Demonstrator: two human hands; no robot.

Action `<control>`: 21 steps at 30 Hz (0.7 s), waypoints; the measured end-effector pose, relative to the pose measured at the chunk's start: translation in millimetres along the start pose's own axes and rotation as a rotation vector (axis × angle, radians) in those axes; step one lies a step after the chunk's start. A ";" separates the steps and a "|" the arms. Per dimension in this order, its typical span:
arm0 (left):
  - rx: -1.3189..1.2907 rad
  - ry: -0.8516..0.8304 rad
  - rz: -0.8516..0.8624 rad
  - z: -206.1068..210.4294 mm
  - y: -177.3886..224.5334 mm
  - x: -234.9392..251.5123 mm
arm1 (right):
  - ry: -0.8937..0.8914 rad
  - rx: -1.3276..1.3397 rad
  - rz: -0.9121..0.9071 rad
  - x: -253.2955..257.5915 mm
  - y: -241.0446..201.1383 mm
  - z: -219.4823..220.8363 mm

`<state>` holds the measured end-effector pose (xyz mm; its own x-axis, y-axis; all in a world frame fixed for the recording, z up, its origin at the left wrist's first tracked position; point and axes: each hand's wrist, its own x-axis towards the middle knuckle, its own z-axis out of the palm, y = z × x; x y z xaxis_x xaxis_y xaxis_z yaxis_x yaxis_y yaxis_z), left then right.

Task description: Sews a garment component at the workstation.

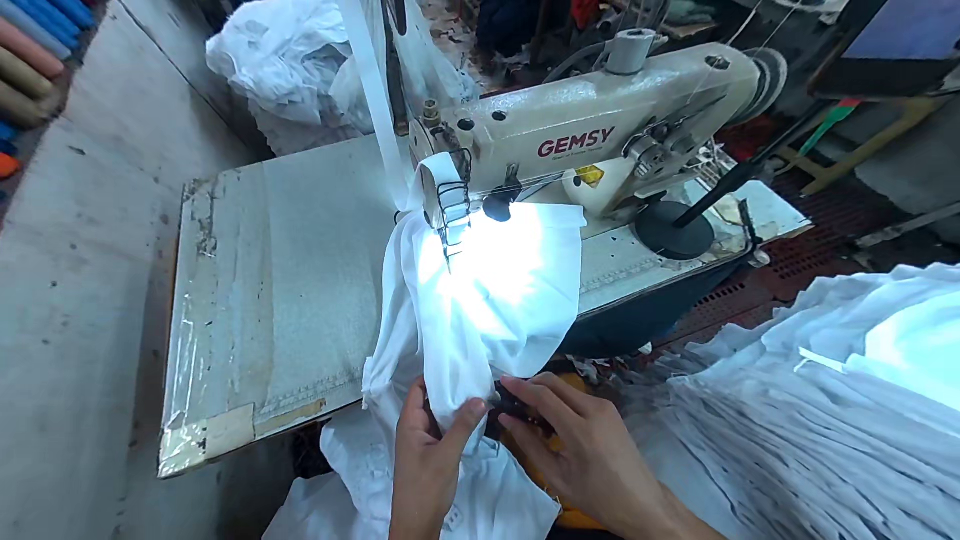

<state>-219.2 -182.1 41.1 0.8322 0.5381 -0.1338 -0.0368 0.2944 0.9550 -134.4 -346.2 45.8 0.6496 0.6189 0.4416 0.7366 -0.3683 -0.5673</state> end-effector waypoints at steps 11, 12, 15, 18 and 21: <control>0.004 0.012 0.012 3.0 0.1 -0.7 | 0.027 -0.121 -0.017 -0.4 -3.1 0.1; 0.007 0.013 0.015 3.1 -0.1 -0.8 | 0.026 -0.127 -0.018 -0.4 -3.1 0.4; 0.018 0.002 0.019 3.3 -1.0 -1.2 | 0.033 -0.095 -0.020 -0.3 -3.2 1.0; 0.033 -0.019 0.018 3.9 -1.1 -0.8 | 0.098 0.141 0.016 0.4 -4.9 -3.0; 0.052 -0.008 0.005 3.3 -2.1 -0.1 | 0.115 0.190 0.075 4.1 -2.4 -5.6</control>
<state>-217.3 -185.4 39.9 0.8367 0.5328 -0.1271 -0.0125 0.2506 0.9680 -132.4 -346.7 52.9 0.7266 0.5076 0.4630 0.6435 -0.2668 -0.7175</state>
